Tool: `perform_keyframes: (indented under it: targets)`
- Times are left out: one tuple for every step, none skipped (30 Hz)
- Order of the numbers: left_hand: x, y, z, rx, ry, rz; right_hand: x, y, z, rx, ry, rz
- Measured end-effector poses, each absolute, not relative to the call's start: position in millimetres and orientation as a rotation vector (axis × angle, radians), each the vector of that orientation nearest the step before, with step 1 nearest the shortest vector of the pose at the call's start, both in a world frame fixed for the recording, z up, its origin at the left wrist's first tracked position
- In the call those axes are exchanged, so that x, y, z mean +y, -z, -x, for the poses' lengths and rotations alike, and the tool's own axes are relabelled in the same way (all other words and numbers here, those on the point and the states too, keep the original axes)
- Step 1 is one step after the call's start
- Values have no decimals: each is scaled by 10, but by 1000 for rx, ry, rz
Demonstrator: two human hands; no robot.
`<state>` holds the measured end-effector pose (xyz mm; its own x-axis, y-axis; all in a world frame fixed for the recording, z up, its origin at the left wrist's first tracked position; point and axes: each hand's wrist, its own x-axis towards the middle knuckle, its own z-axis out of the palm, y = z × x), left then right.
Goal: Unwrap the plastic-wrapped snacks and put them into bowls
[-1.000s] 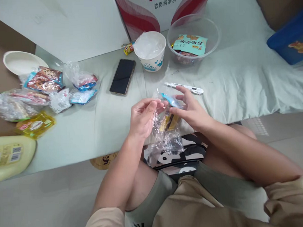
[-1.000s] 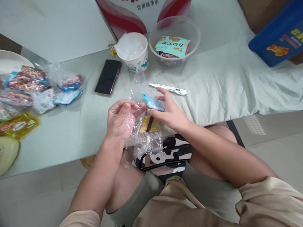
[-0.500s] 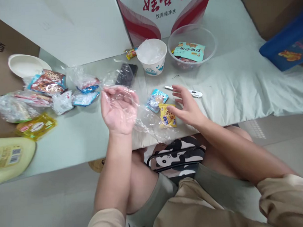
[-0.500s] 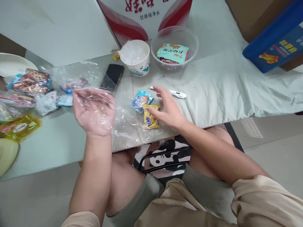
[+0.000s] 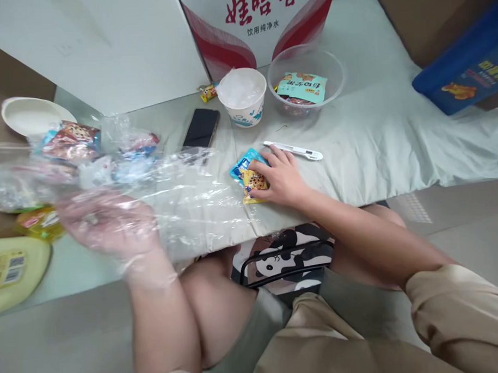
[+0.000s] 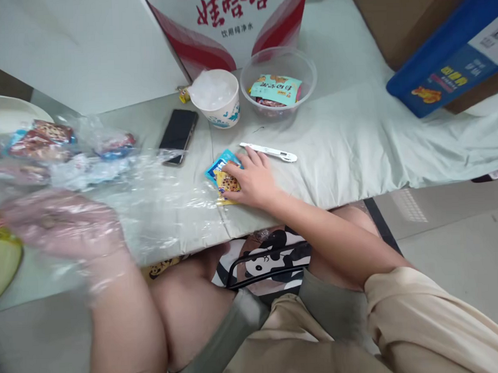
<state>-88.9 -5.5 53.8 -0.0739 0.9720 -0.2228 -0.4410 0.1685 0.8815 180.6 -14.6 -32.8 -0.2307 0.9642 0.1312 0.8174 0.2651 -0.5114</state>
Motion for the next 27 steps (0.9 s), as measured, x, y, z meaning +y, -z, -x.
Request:
perform_keyframes:
  targets:
    - [-30, -505, 900, 1049, -1339, -672, -122, 322, -1778, -2113, -504, 1596]
    - [-2, -463, 904, 1050, -1361, -674, -105, 318, -1756, -2092, -561, 1562]
    - [28, -415, 905, 1046, -1401, -673, -94, 317, -1746, -2055, -628, 1519]
    - [61, -363, 902, 1031, -1452, -659, -90, 318, -1751, -2003, -690, 1476]
    - [95, -309, 895, 1001, -1505, -627, -93, 322, -1776, -1942, -736, 1442]
    - [131, -258, 886, 958, -1551, -575, -103, 326, -1822, -1874, -758, 1418]
    - [166, -211, 871, 906, -1584, -508, -120, 329, -1891, -1796, -750, 1404]
    - [198, -170, 850, 854, -1591, -439, -141, 328, -1980, -1710, -722, 1395]
    - [226, -137, 821, 808, -1577, -385, -160, 318, -2088, -1622, -689, 1387]
    - [249, -112, 783, 776, -1551, -351, -169, 295, -2210, -1539, -656, 1381]
    - [265, -97, 737, 757, -1522, -331, -160, 256, -2341, -1470, -623, 1381]
    - [275, -91, 683, 751, -1497, -321, -124, 198, -2476, -1420, -591, 1392]
    - [278, -93, 625, 755, -1470, -307, -55, 121, -2608, -1388, -559, 1414]
    - [278, -103, 565, 766, -1444, -286, 51, 26, -2735, -1367, -537, 1441]
    - [274, -120, 508, 778, -1420, -262, 189, -83, -2854, -1342, -527, 1466]
    - [269, -141, 457, 790, -1394, -236, 350, -200, -2963, -1307, -532, 1489]
    - [266, -164, 416, 800, -1372, -216, 520, -317, -3061, -1266, -557, 1519]
    - [265, -186, 385, 807, -1356, -201, 679, -427, -3144, -1231, -566, 1585]
    - [269, -203, 365, 812, -1349, -190, 807, -520, -3207, -1240, -536, 1682]
    - [276, -213, 356, 823, -1348, -182, 890, -587, -3241, -1272, -453, 1761]
    - [286, -214, 354, 845, -1350, -181, 914, -622, -3240, -1336, -343, 1810]
    - [298, -206, 356, 883, -1351, -189, 877, -618, -3198, -1424, -217, 1809]
    - [309, -190, 360, 936, -1349, -211, 783, -575, -3114, -1531, -111, 1757]
    - [317, -166, 365, 1001, -1344, -247, 642, -494, -2991, -1651, -42, 1660]
    - [319, -138, 370, 1070, -1335, -299, 469, -383, -2838, -1769, -42, 1541]
    - [315, -107, 376, 1135, -1321, -365, 282, -253, -2664, -1914, -128, 1427]
    - [304, -77, 387, 1188, -1301, -440, 98, -119, -2484, -2049, -234, 1305]
